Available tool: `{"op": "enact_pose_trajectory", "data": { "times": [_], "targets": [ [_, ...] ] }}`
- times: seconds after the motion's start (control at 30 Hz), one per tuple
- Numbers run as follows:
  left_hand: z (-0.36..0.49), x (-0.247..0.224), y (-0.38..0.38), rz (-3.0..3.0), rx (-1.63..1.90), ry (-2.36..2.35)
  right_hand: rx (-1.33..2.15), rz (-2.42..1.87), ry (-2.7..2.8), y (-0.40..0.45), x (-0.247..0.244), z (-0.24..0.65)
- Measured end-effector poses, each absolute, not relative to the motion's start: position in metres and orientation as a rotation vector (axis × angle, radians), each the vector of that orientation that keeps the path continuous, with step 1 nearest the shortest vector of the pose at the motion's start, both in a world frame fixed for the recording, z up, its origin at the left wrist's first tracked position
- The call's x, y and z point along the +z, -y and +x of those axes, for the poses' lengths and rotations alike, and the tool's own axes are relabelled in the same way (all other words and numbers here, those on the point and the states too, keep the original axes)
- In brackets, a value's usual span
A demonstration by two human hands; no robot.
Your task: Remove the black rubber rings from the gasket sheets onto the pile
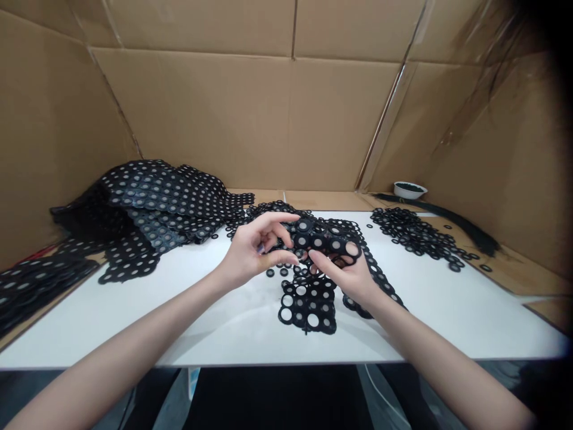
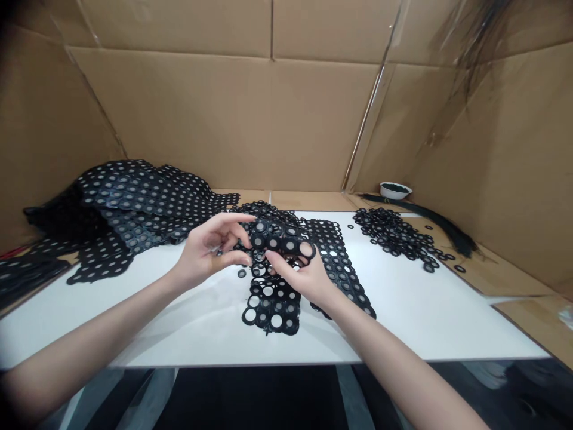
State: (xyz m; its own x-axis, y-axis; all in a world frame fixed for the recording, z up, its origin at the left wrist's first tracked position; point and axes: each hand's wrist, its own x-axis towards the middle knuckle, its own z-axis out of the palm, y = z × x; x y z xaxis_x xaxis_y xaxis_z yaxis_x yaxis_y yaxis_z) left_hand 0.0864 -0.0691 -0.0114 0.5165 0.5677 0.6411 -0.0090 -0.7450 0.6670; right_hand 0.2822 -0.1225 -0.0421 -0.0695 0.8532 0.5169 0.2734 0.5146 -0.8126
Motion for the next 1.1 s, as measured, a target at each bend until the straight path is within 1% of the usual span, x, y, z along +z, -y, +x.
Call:
{"op": "enact_pose_trajectory", "data": {
  "times": [0.27,0.5,0.57,0.77,1.1],
  "targets": [
    [0.081,-0.001,0.066,1.897,1.455,-0.485,0.675,-0.955,1.62,0.121,-0.044,0.284],
    [0.077,-0.002,0.079,2.005,1.451,-0.587,0.647,-1.01,1.587,0.121,-0.045,0.283],
    [0.075,-0.005,0.082,2.105,1.489,-0.465,0.628,-1.014,1.598,0.12,-0.045,0.283],
    [0.082,-0.013,0.082,2.669,1.583,-0.024,0.55,-1.023,1.692,0.12,-0.046,0.282],
    [0.088,-0.019,0.079,2.916,1.648,0.055,0.514,-1.029,1.71,0.121,-0.045,0.282]
  ]
}}
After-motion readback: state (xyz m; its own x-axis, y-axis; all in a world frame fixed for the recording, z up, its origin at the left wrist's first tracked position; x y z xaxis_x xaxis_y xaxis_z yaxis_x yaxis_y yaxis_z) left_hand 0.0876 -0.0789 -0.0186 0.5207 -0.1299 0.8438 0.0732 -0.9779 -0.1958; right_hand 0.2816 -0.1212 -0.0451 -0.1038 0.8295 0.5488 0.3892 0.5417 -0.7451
